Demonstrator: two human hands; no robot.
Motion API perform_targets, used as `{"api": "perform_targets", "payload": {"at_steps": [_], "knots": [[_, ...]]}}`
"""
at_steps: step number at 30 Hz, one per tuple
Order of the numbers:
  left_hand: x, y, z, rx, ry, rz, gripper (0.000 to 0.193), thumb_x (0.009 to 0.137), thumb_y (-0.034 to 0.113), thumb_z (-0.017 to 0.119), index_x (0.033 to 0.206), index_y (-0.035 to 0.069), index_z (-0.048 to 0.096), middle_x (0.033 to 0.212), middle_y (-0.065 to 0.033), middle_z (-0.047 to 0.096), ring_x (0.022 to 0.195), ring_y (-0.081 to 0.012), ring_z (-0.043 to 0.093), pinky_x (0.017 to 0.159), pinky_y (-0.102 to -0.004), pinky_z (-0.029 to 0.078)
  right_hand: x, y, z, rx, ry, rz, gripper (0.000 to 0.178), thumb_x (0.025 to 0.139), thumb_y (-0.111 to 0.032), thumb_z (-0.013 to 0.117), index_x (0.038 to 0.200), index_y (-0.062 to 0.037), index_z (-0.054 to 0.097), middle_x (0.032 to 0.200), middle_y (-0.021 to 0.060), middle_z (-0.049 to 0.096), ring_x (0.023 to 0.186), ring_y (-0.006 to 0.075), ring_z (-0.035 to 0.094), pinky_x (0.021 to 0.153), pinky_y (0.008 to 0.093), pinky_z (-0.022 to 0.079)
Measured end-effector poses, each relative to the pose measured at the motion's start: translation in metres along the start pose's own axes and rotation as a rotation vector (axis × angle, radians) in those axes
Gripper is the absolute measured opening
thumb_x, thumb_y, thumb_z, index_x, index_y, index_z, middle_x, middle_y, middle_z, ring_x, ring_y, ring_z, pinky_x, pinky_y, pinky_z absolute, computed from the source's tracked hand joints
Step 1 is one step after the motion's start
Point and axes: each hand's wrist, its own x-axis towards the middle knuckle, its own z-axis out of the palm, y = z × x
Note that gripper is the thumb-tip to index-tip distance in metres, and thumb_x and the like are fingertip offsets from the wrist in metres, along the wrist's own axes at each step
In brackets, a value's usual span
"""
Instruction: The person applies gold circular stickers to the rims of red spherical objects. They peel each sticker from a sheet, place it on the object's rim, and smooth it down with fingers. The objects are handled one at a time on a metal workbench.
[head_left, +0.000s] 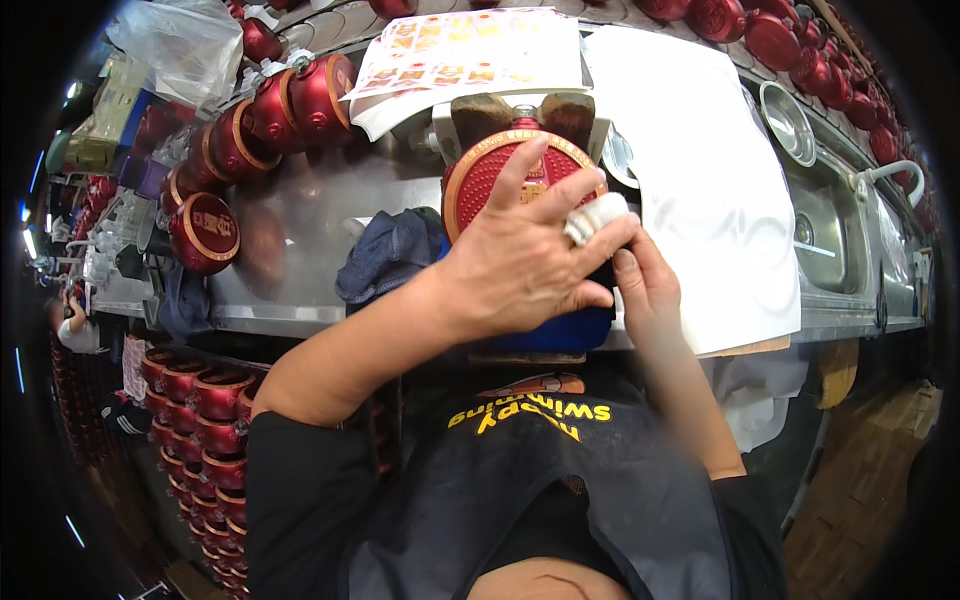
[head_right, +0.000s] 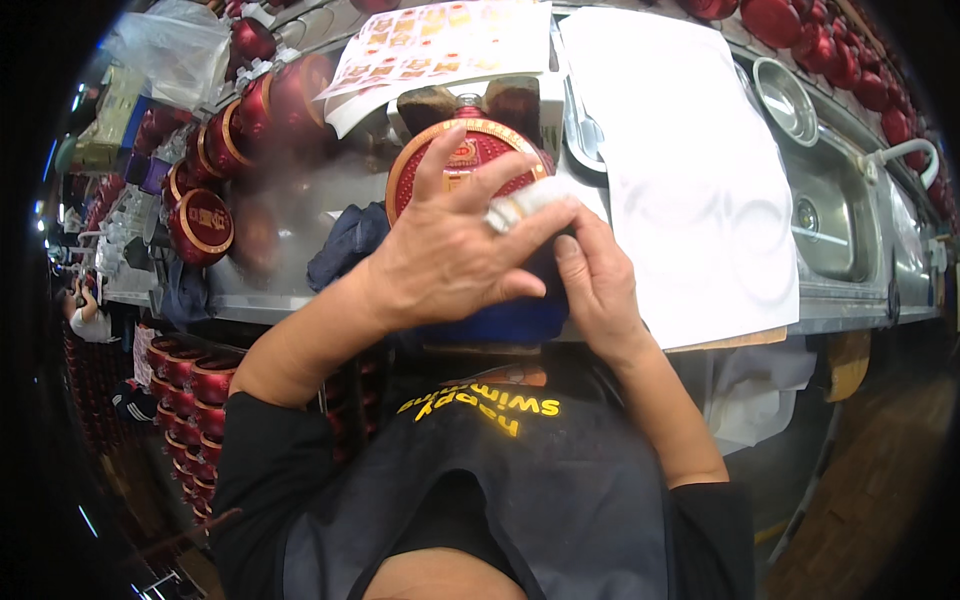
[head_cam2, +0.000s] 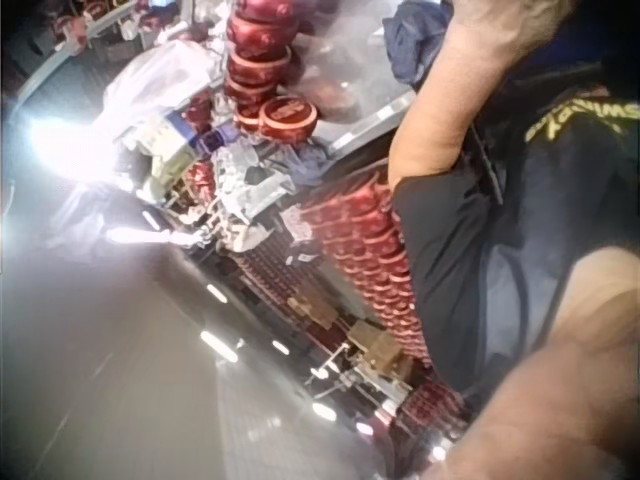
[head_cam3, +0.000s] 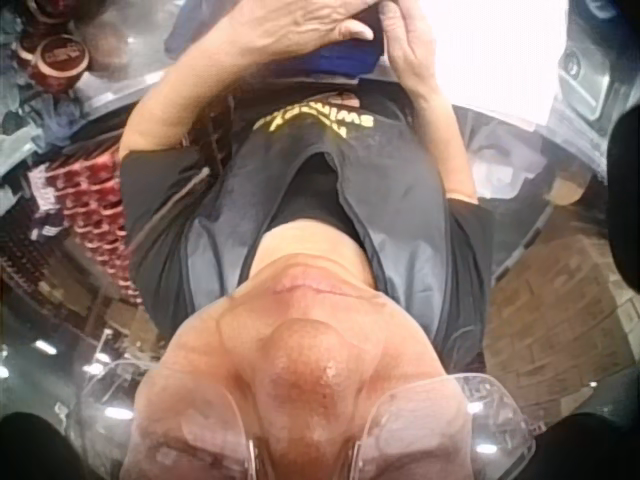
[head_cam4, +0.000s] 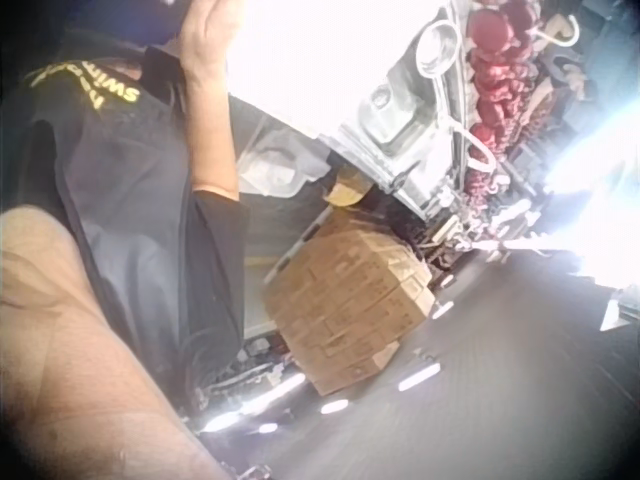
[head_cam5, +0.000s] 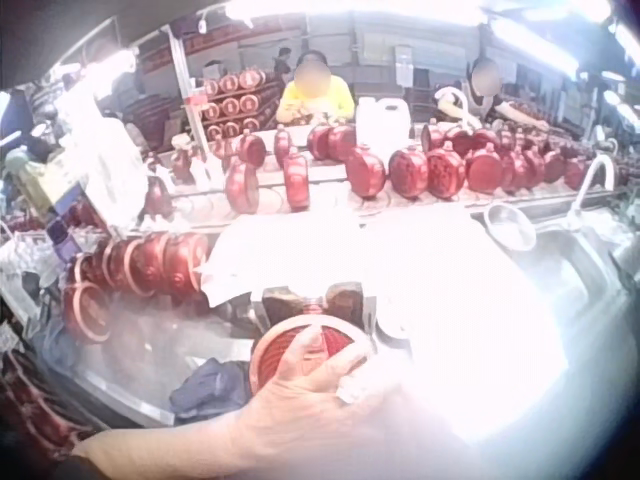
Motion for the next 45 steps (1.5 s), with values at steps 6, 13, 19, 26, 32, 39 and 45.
{"api": "perform_targets", "payload": {"at_steps": [6,13,19,26,32,39,45], "knots": [[-0.074,0.048,0.010,0.114,0.008,-0.055,0.056,0.106,0.061,0.037,0.139,0.026,0.066,0.141,-0.0018,0.064,0.150,-0.0258,0.039,0.125,-0.0586,0.003,-0.011,-0.010,-0.008,0.065,0.222,-0.193,0.032,0.099,-0.002,0.063,0.131,0.0020,0.058,0.107,0.0139,0.073,0.085,0.0183,0.072,0.077,0.0313,0.057],[-0.106,0.052,0.021,-0.069,0.231,-0.585,0.082,0.105,0.064,0.039,0.158,0.003,0.039,0.155,-0.0182,0.051,0.152,-0.0395,0.034,0.122,-0.0615,0.005,0.014,-0.005,-0.001,-0.092,0.099,-0.264,0.027,0.097,-0.016,0.073,0.117,-0.0002,0.062,0.090,0.0107,0.071,0.078,0.0188,0.070,0.072,0.0306,0.056],[-0.090,0.002,0.015,-0.195,0.264,-0.589,0.085,0.106,0.062,0.036,0.158,-0.005,0.033,0.154,-0.0218,0.051,0.147,-0.0406,0.042,0.123,-0.0576,0.009,0.040,0.014,-0.015,0.132,0.119,-0.127,0.033,0.101,-0.024,0.070,0.121,0.0005,0.061,0.098,0.0063,0.070,0.088,0.0114,0.064,0.079,0.0254,0.053],[-0.091,0.005,0.017,-0.378,0.364,-0.692,0.078,0.108,0.056,0.041,0.157,-0.004,0.036,0.155,-0.0217,0.049,0.147,-0.0378,0.042,0.124,-0.0536,0.017,0.029,0.010,-0.014,0.333,0.170,-0.060,0.029,0.105,-0.018,0.065,0.124,0.0024,0.058,0.107,0.0049,0.067,0.094,0.0089,0.062,0.083,0.0228,0.053],[-0.152,0.005,0.007,0.157,0.190,-0.908,0.052,0.097,0.032,0.068,0.144,0.011,0.060,0.130,-0.0235,0.064,0.136,-0.0445,0.046,0.117,-0.0574,0.026,0.013,0.011,-0.021,0.361,0.197,-0.085,0.025,0.105,-0.013,0.063,0.124,0.0026,0.057,0.109,0.0052,0.066,0.097,0.0089,0.061,0.087,0.0228,0.051],[-0.125,-0.008,-0.019,-0.148,0.589,-0.914,0.030,0.081,-0.008,0.065,0.108,0.004,0.072,0.105,-0.0179,0.069,0.097,-0.0359,0.065,0.089,-0.0421,0.051,0.004,0.005,-0.030,0.327,0.182,-0.125,0.028,0.106,-0.013,0.062,0.128,0.0025,0.055,0.113,0.0082,0.067,0.099,0.0112,0.065,0.088,0.0240,0.053],[-0.038,0.011,-0.019,-0.069,0.370,-0.480,0.033,0.078,-0.004,0.069,0.109,0.005,0.072,0.091,-0.0139,0.072,0.084,-0.0343,0.068,0.091,-0.0419,0.051,-0.003,0.001,-0.037,0.320,0.187,-0.133,0.030,0.105,-0.013,0.064,0.129,0.0021,0.056,0.114,0.0075,0.067,0.101,0.0113,0.063,0.090,0.0242,0.052]]}}
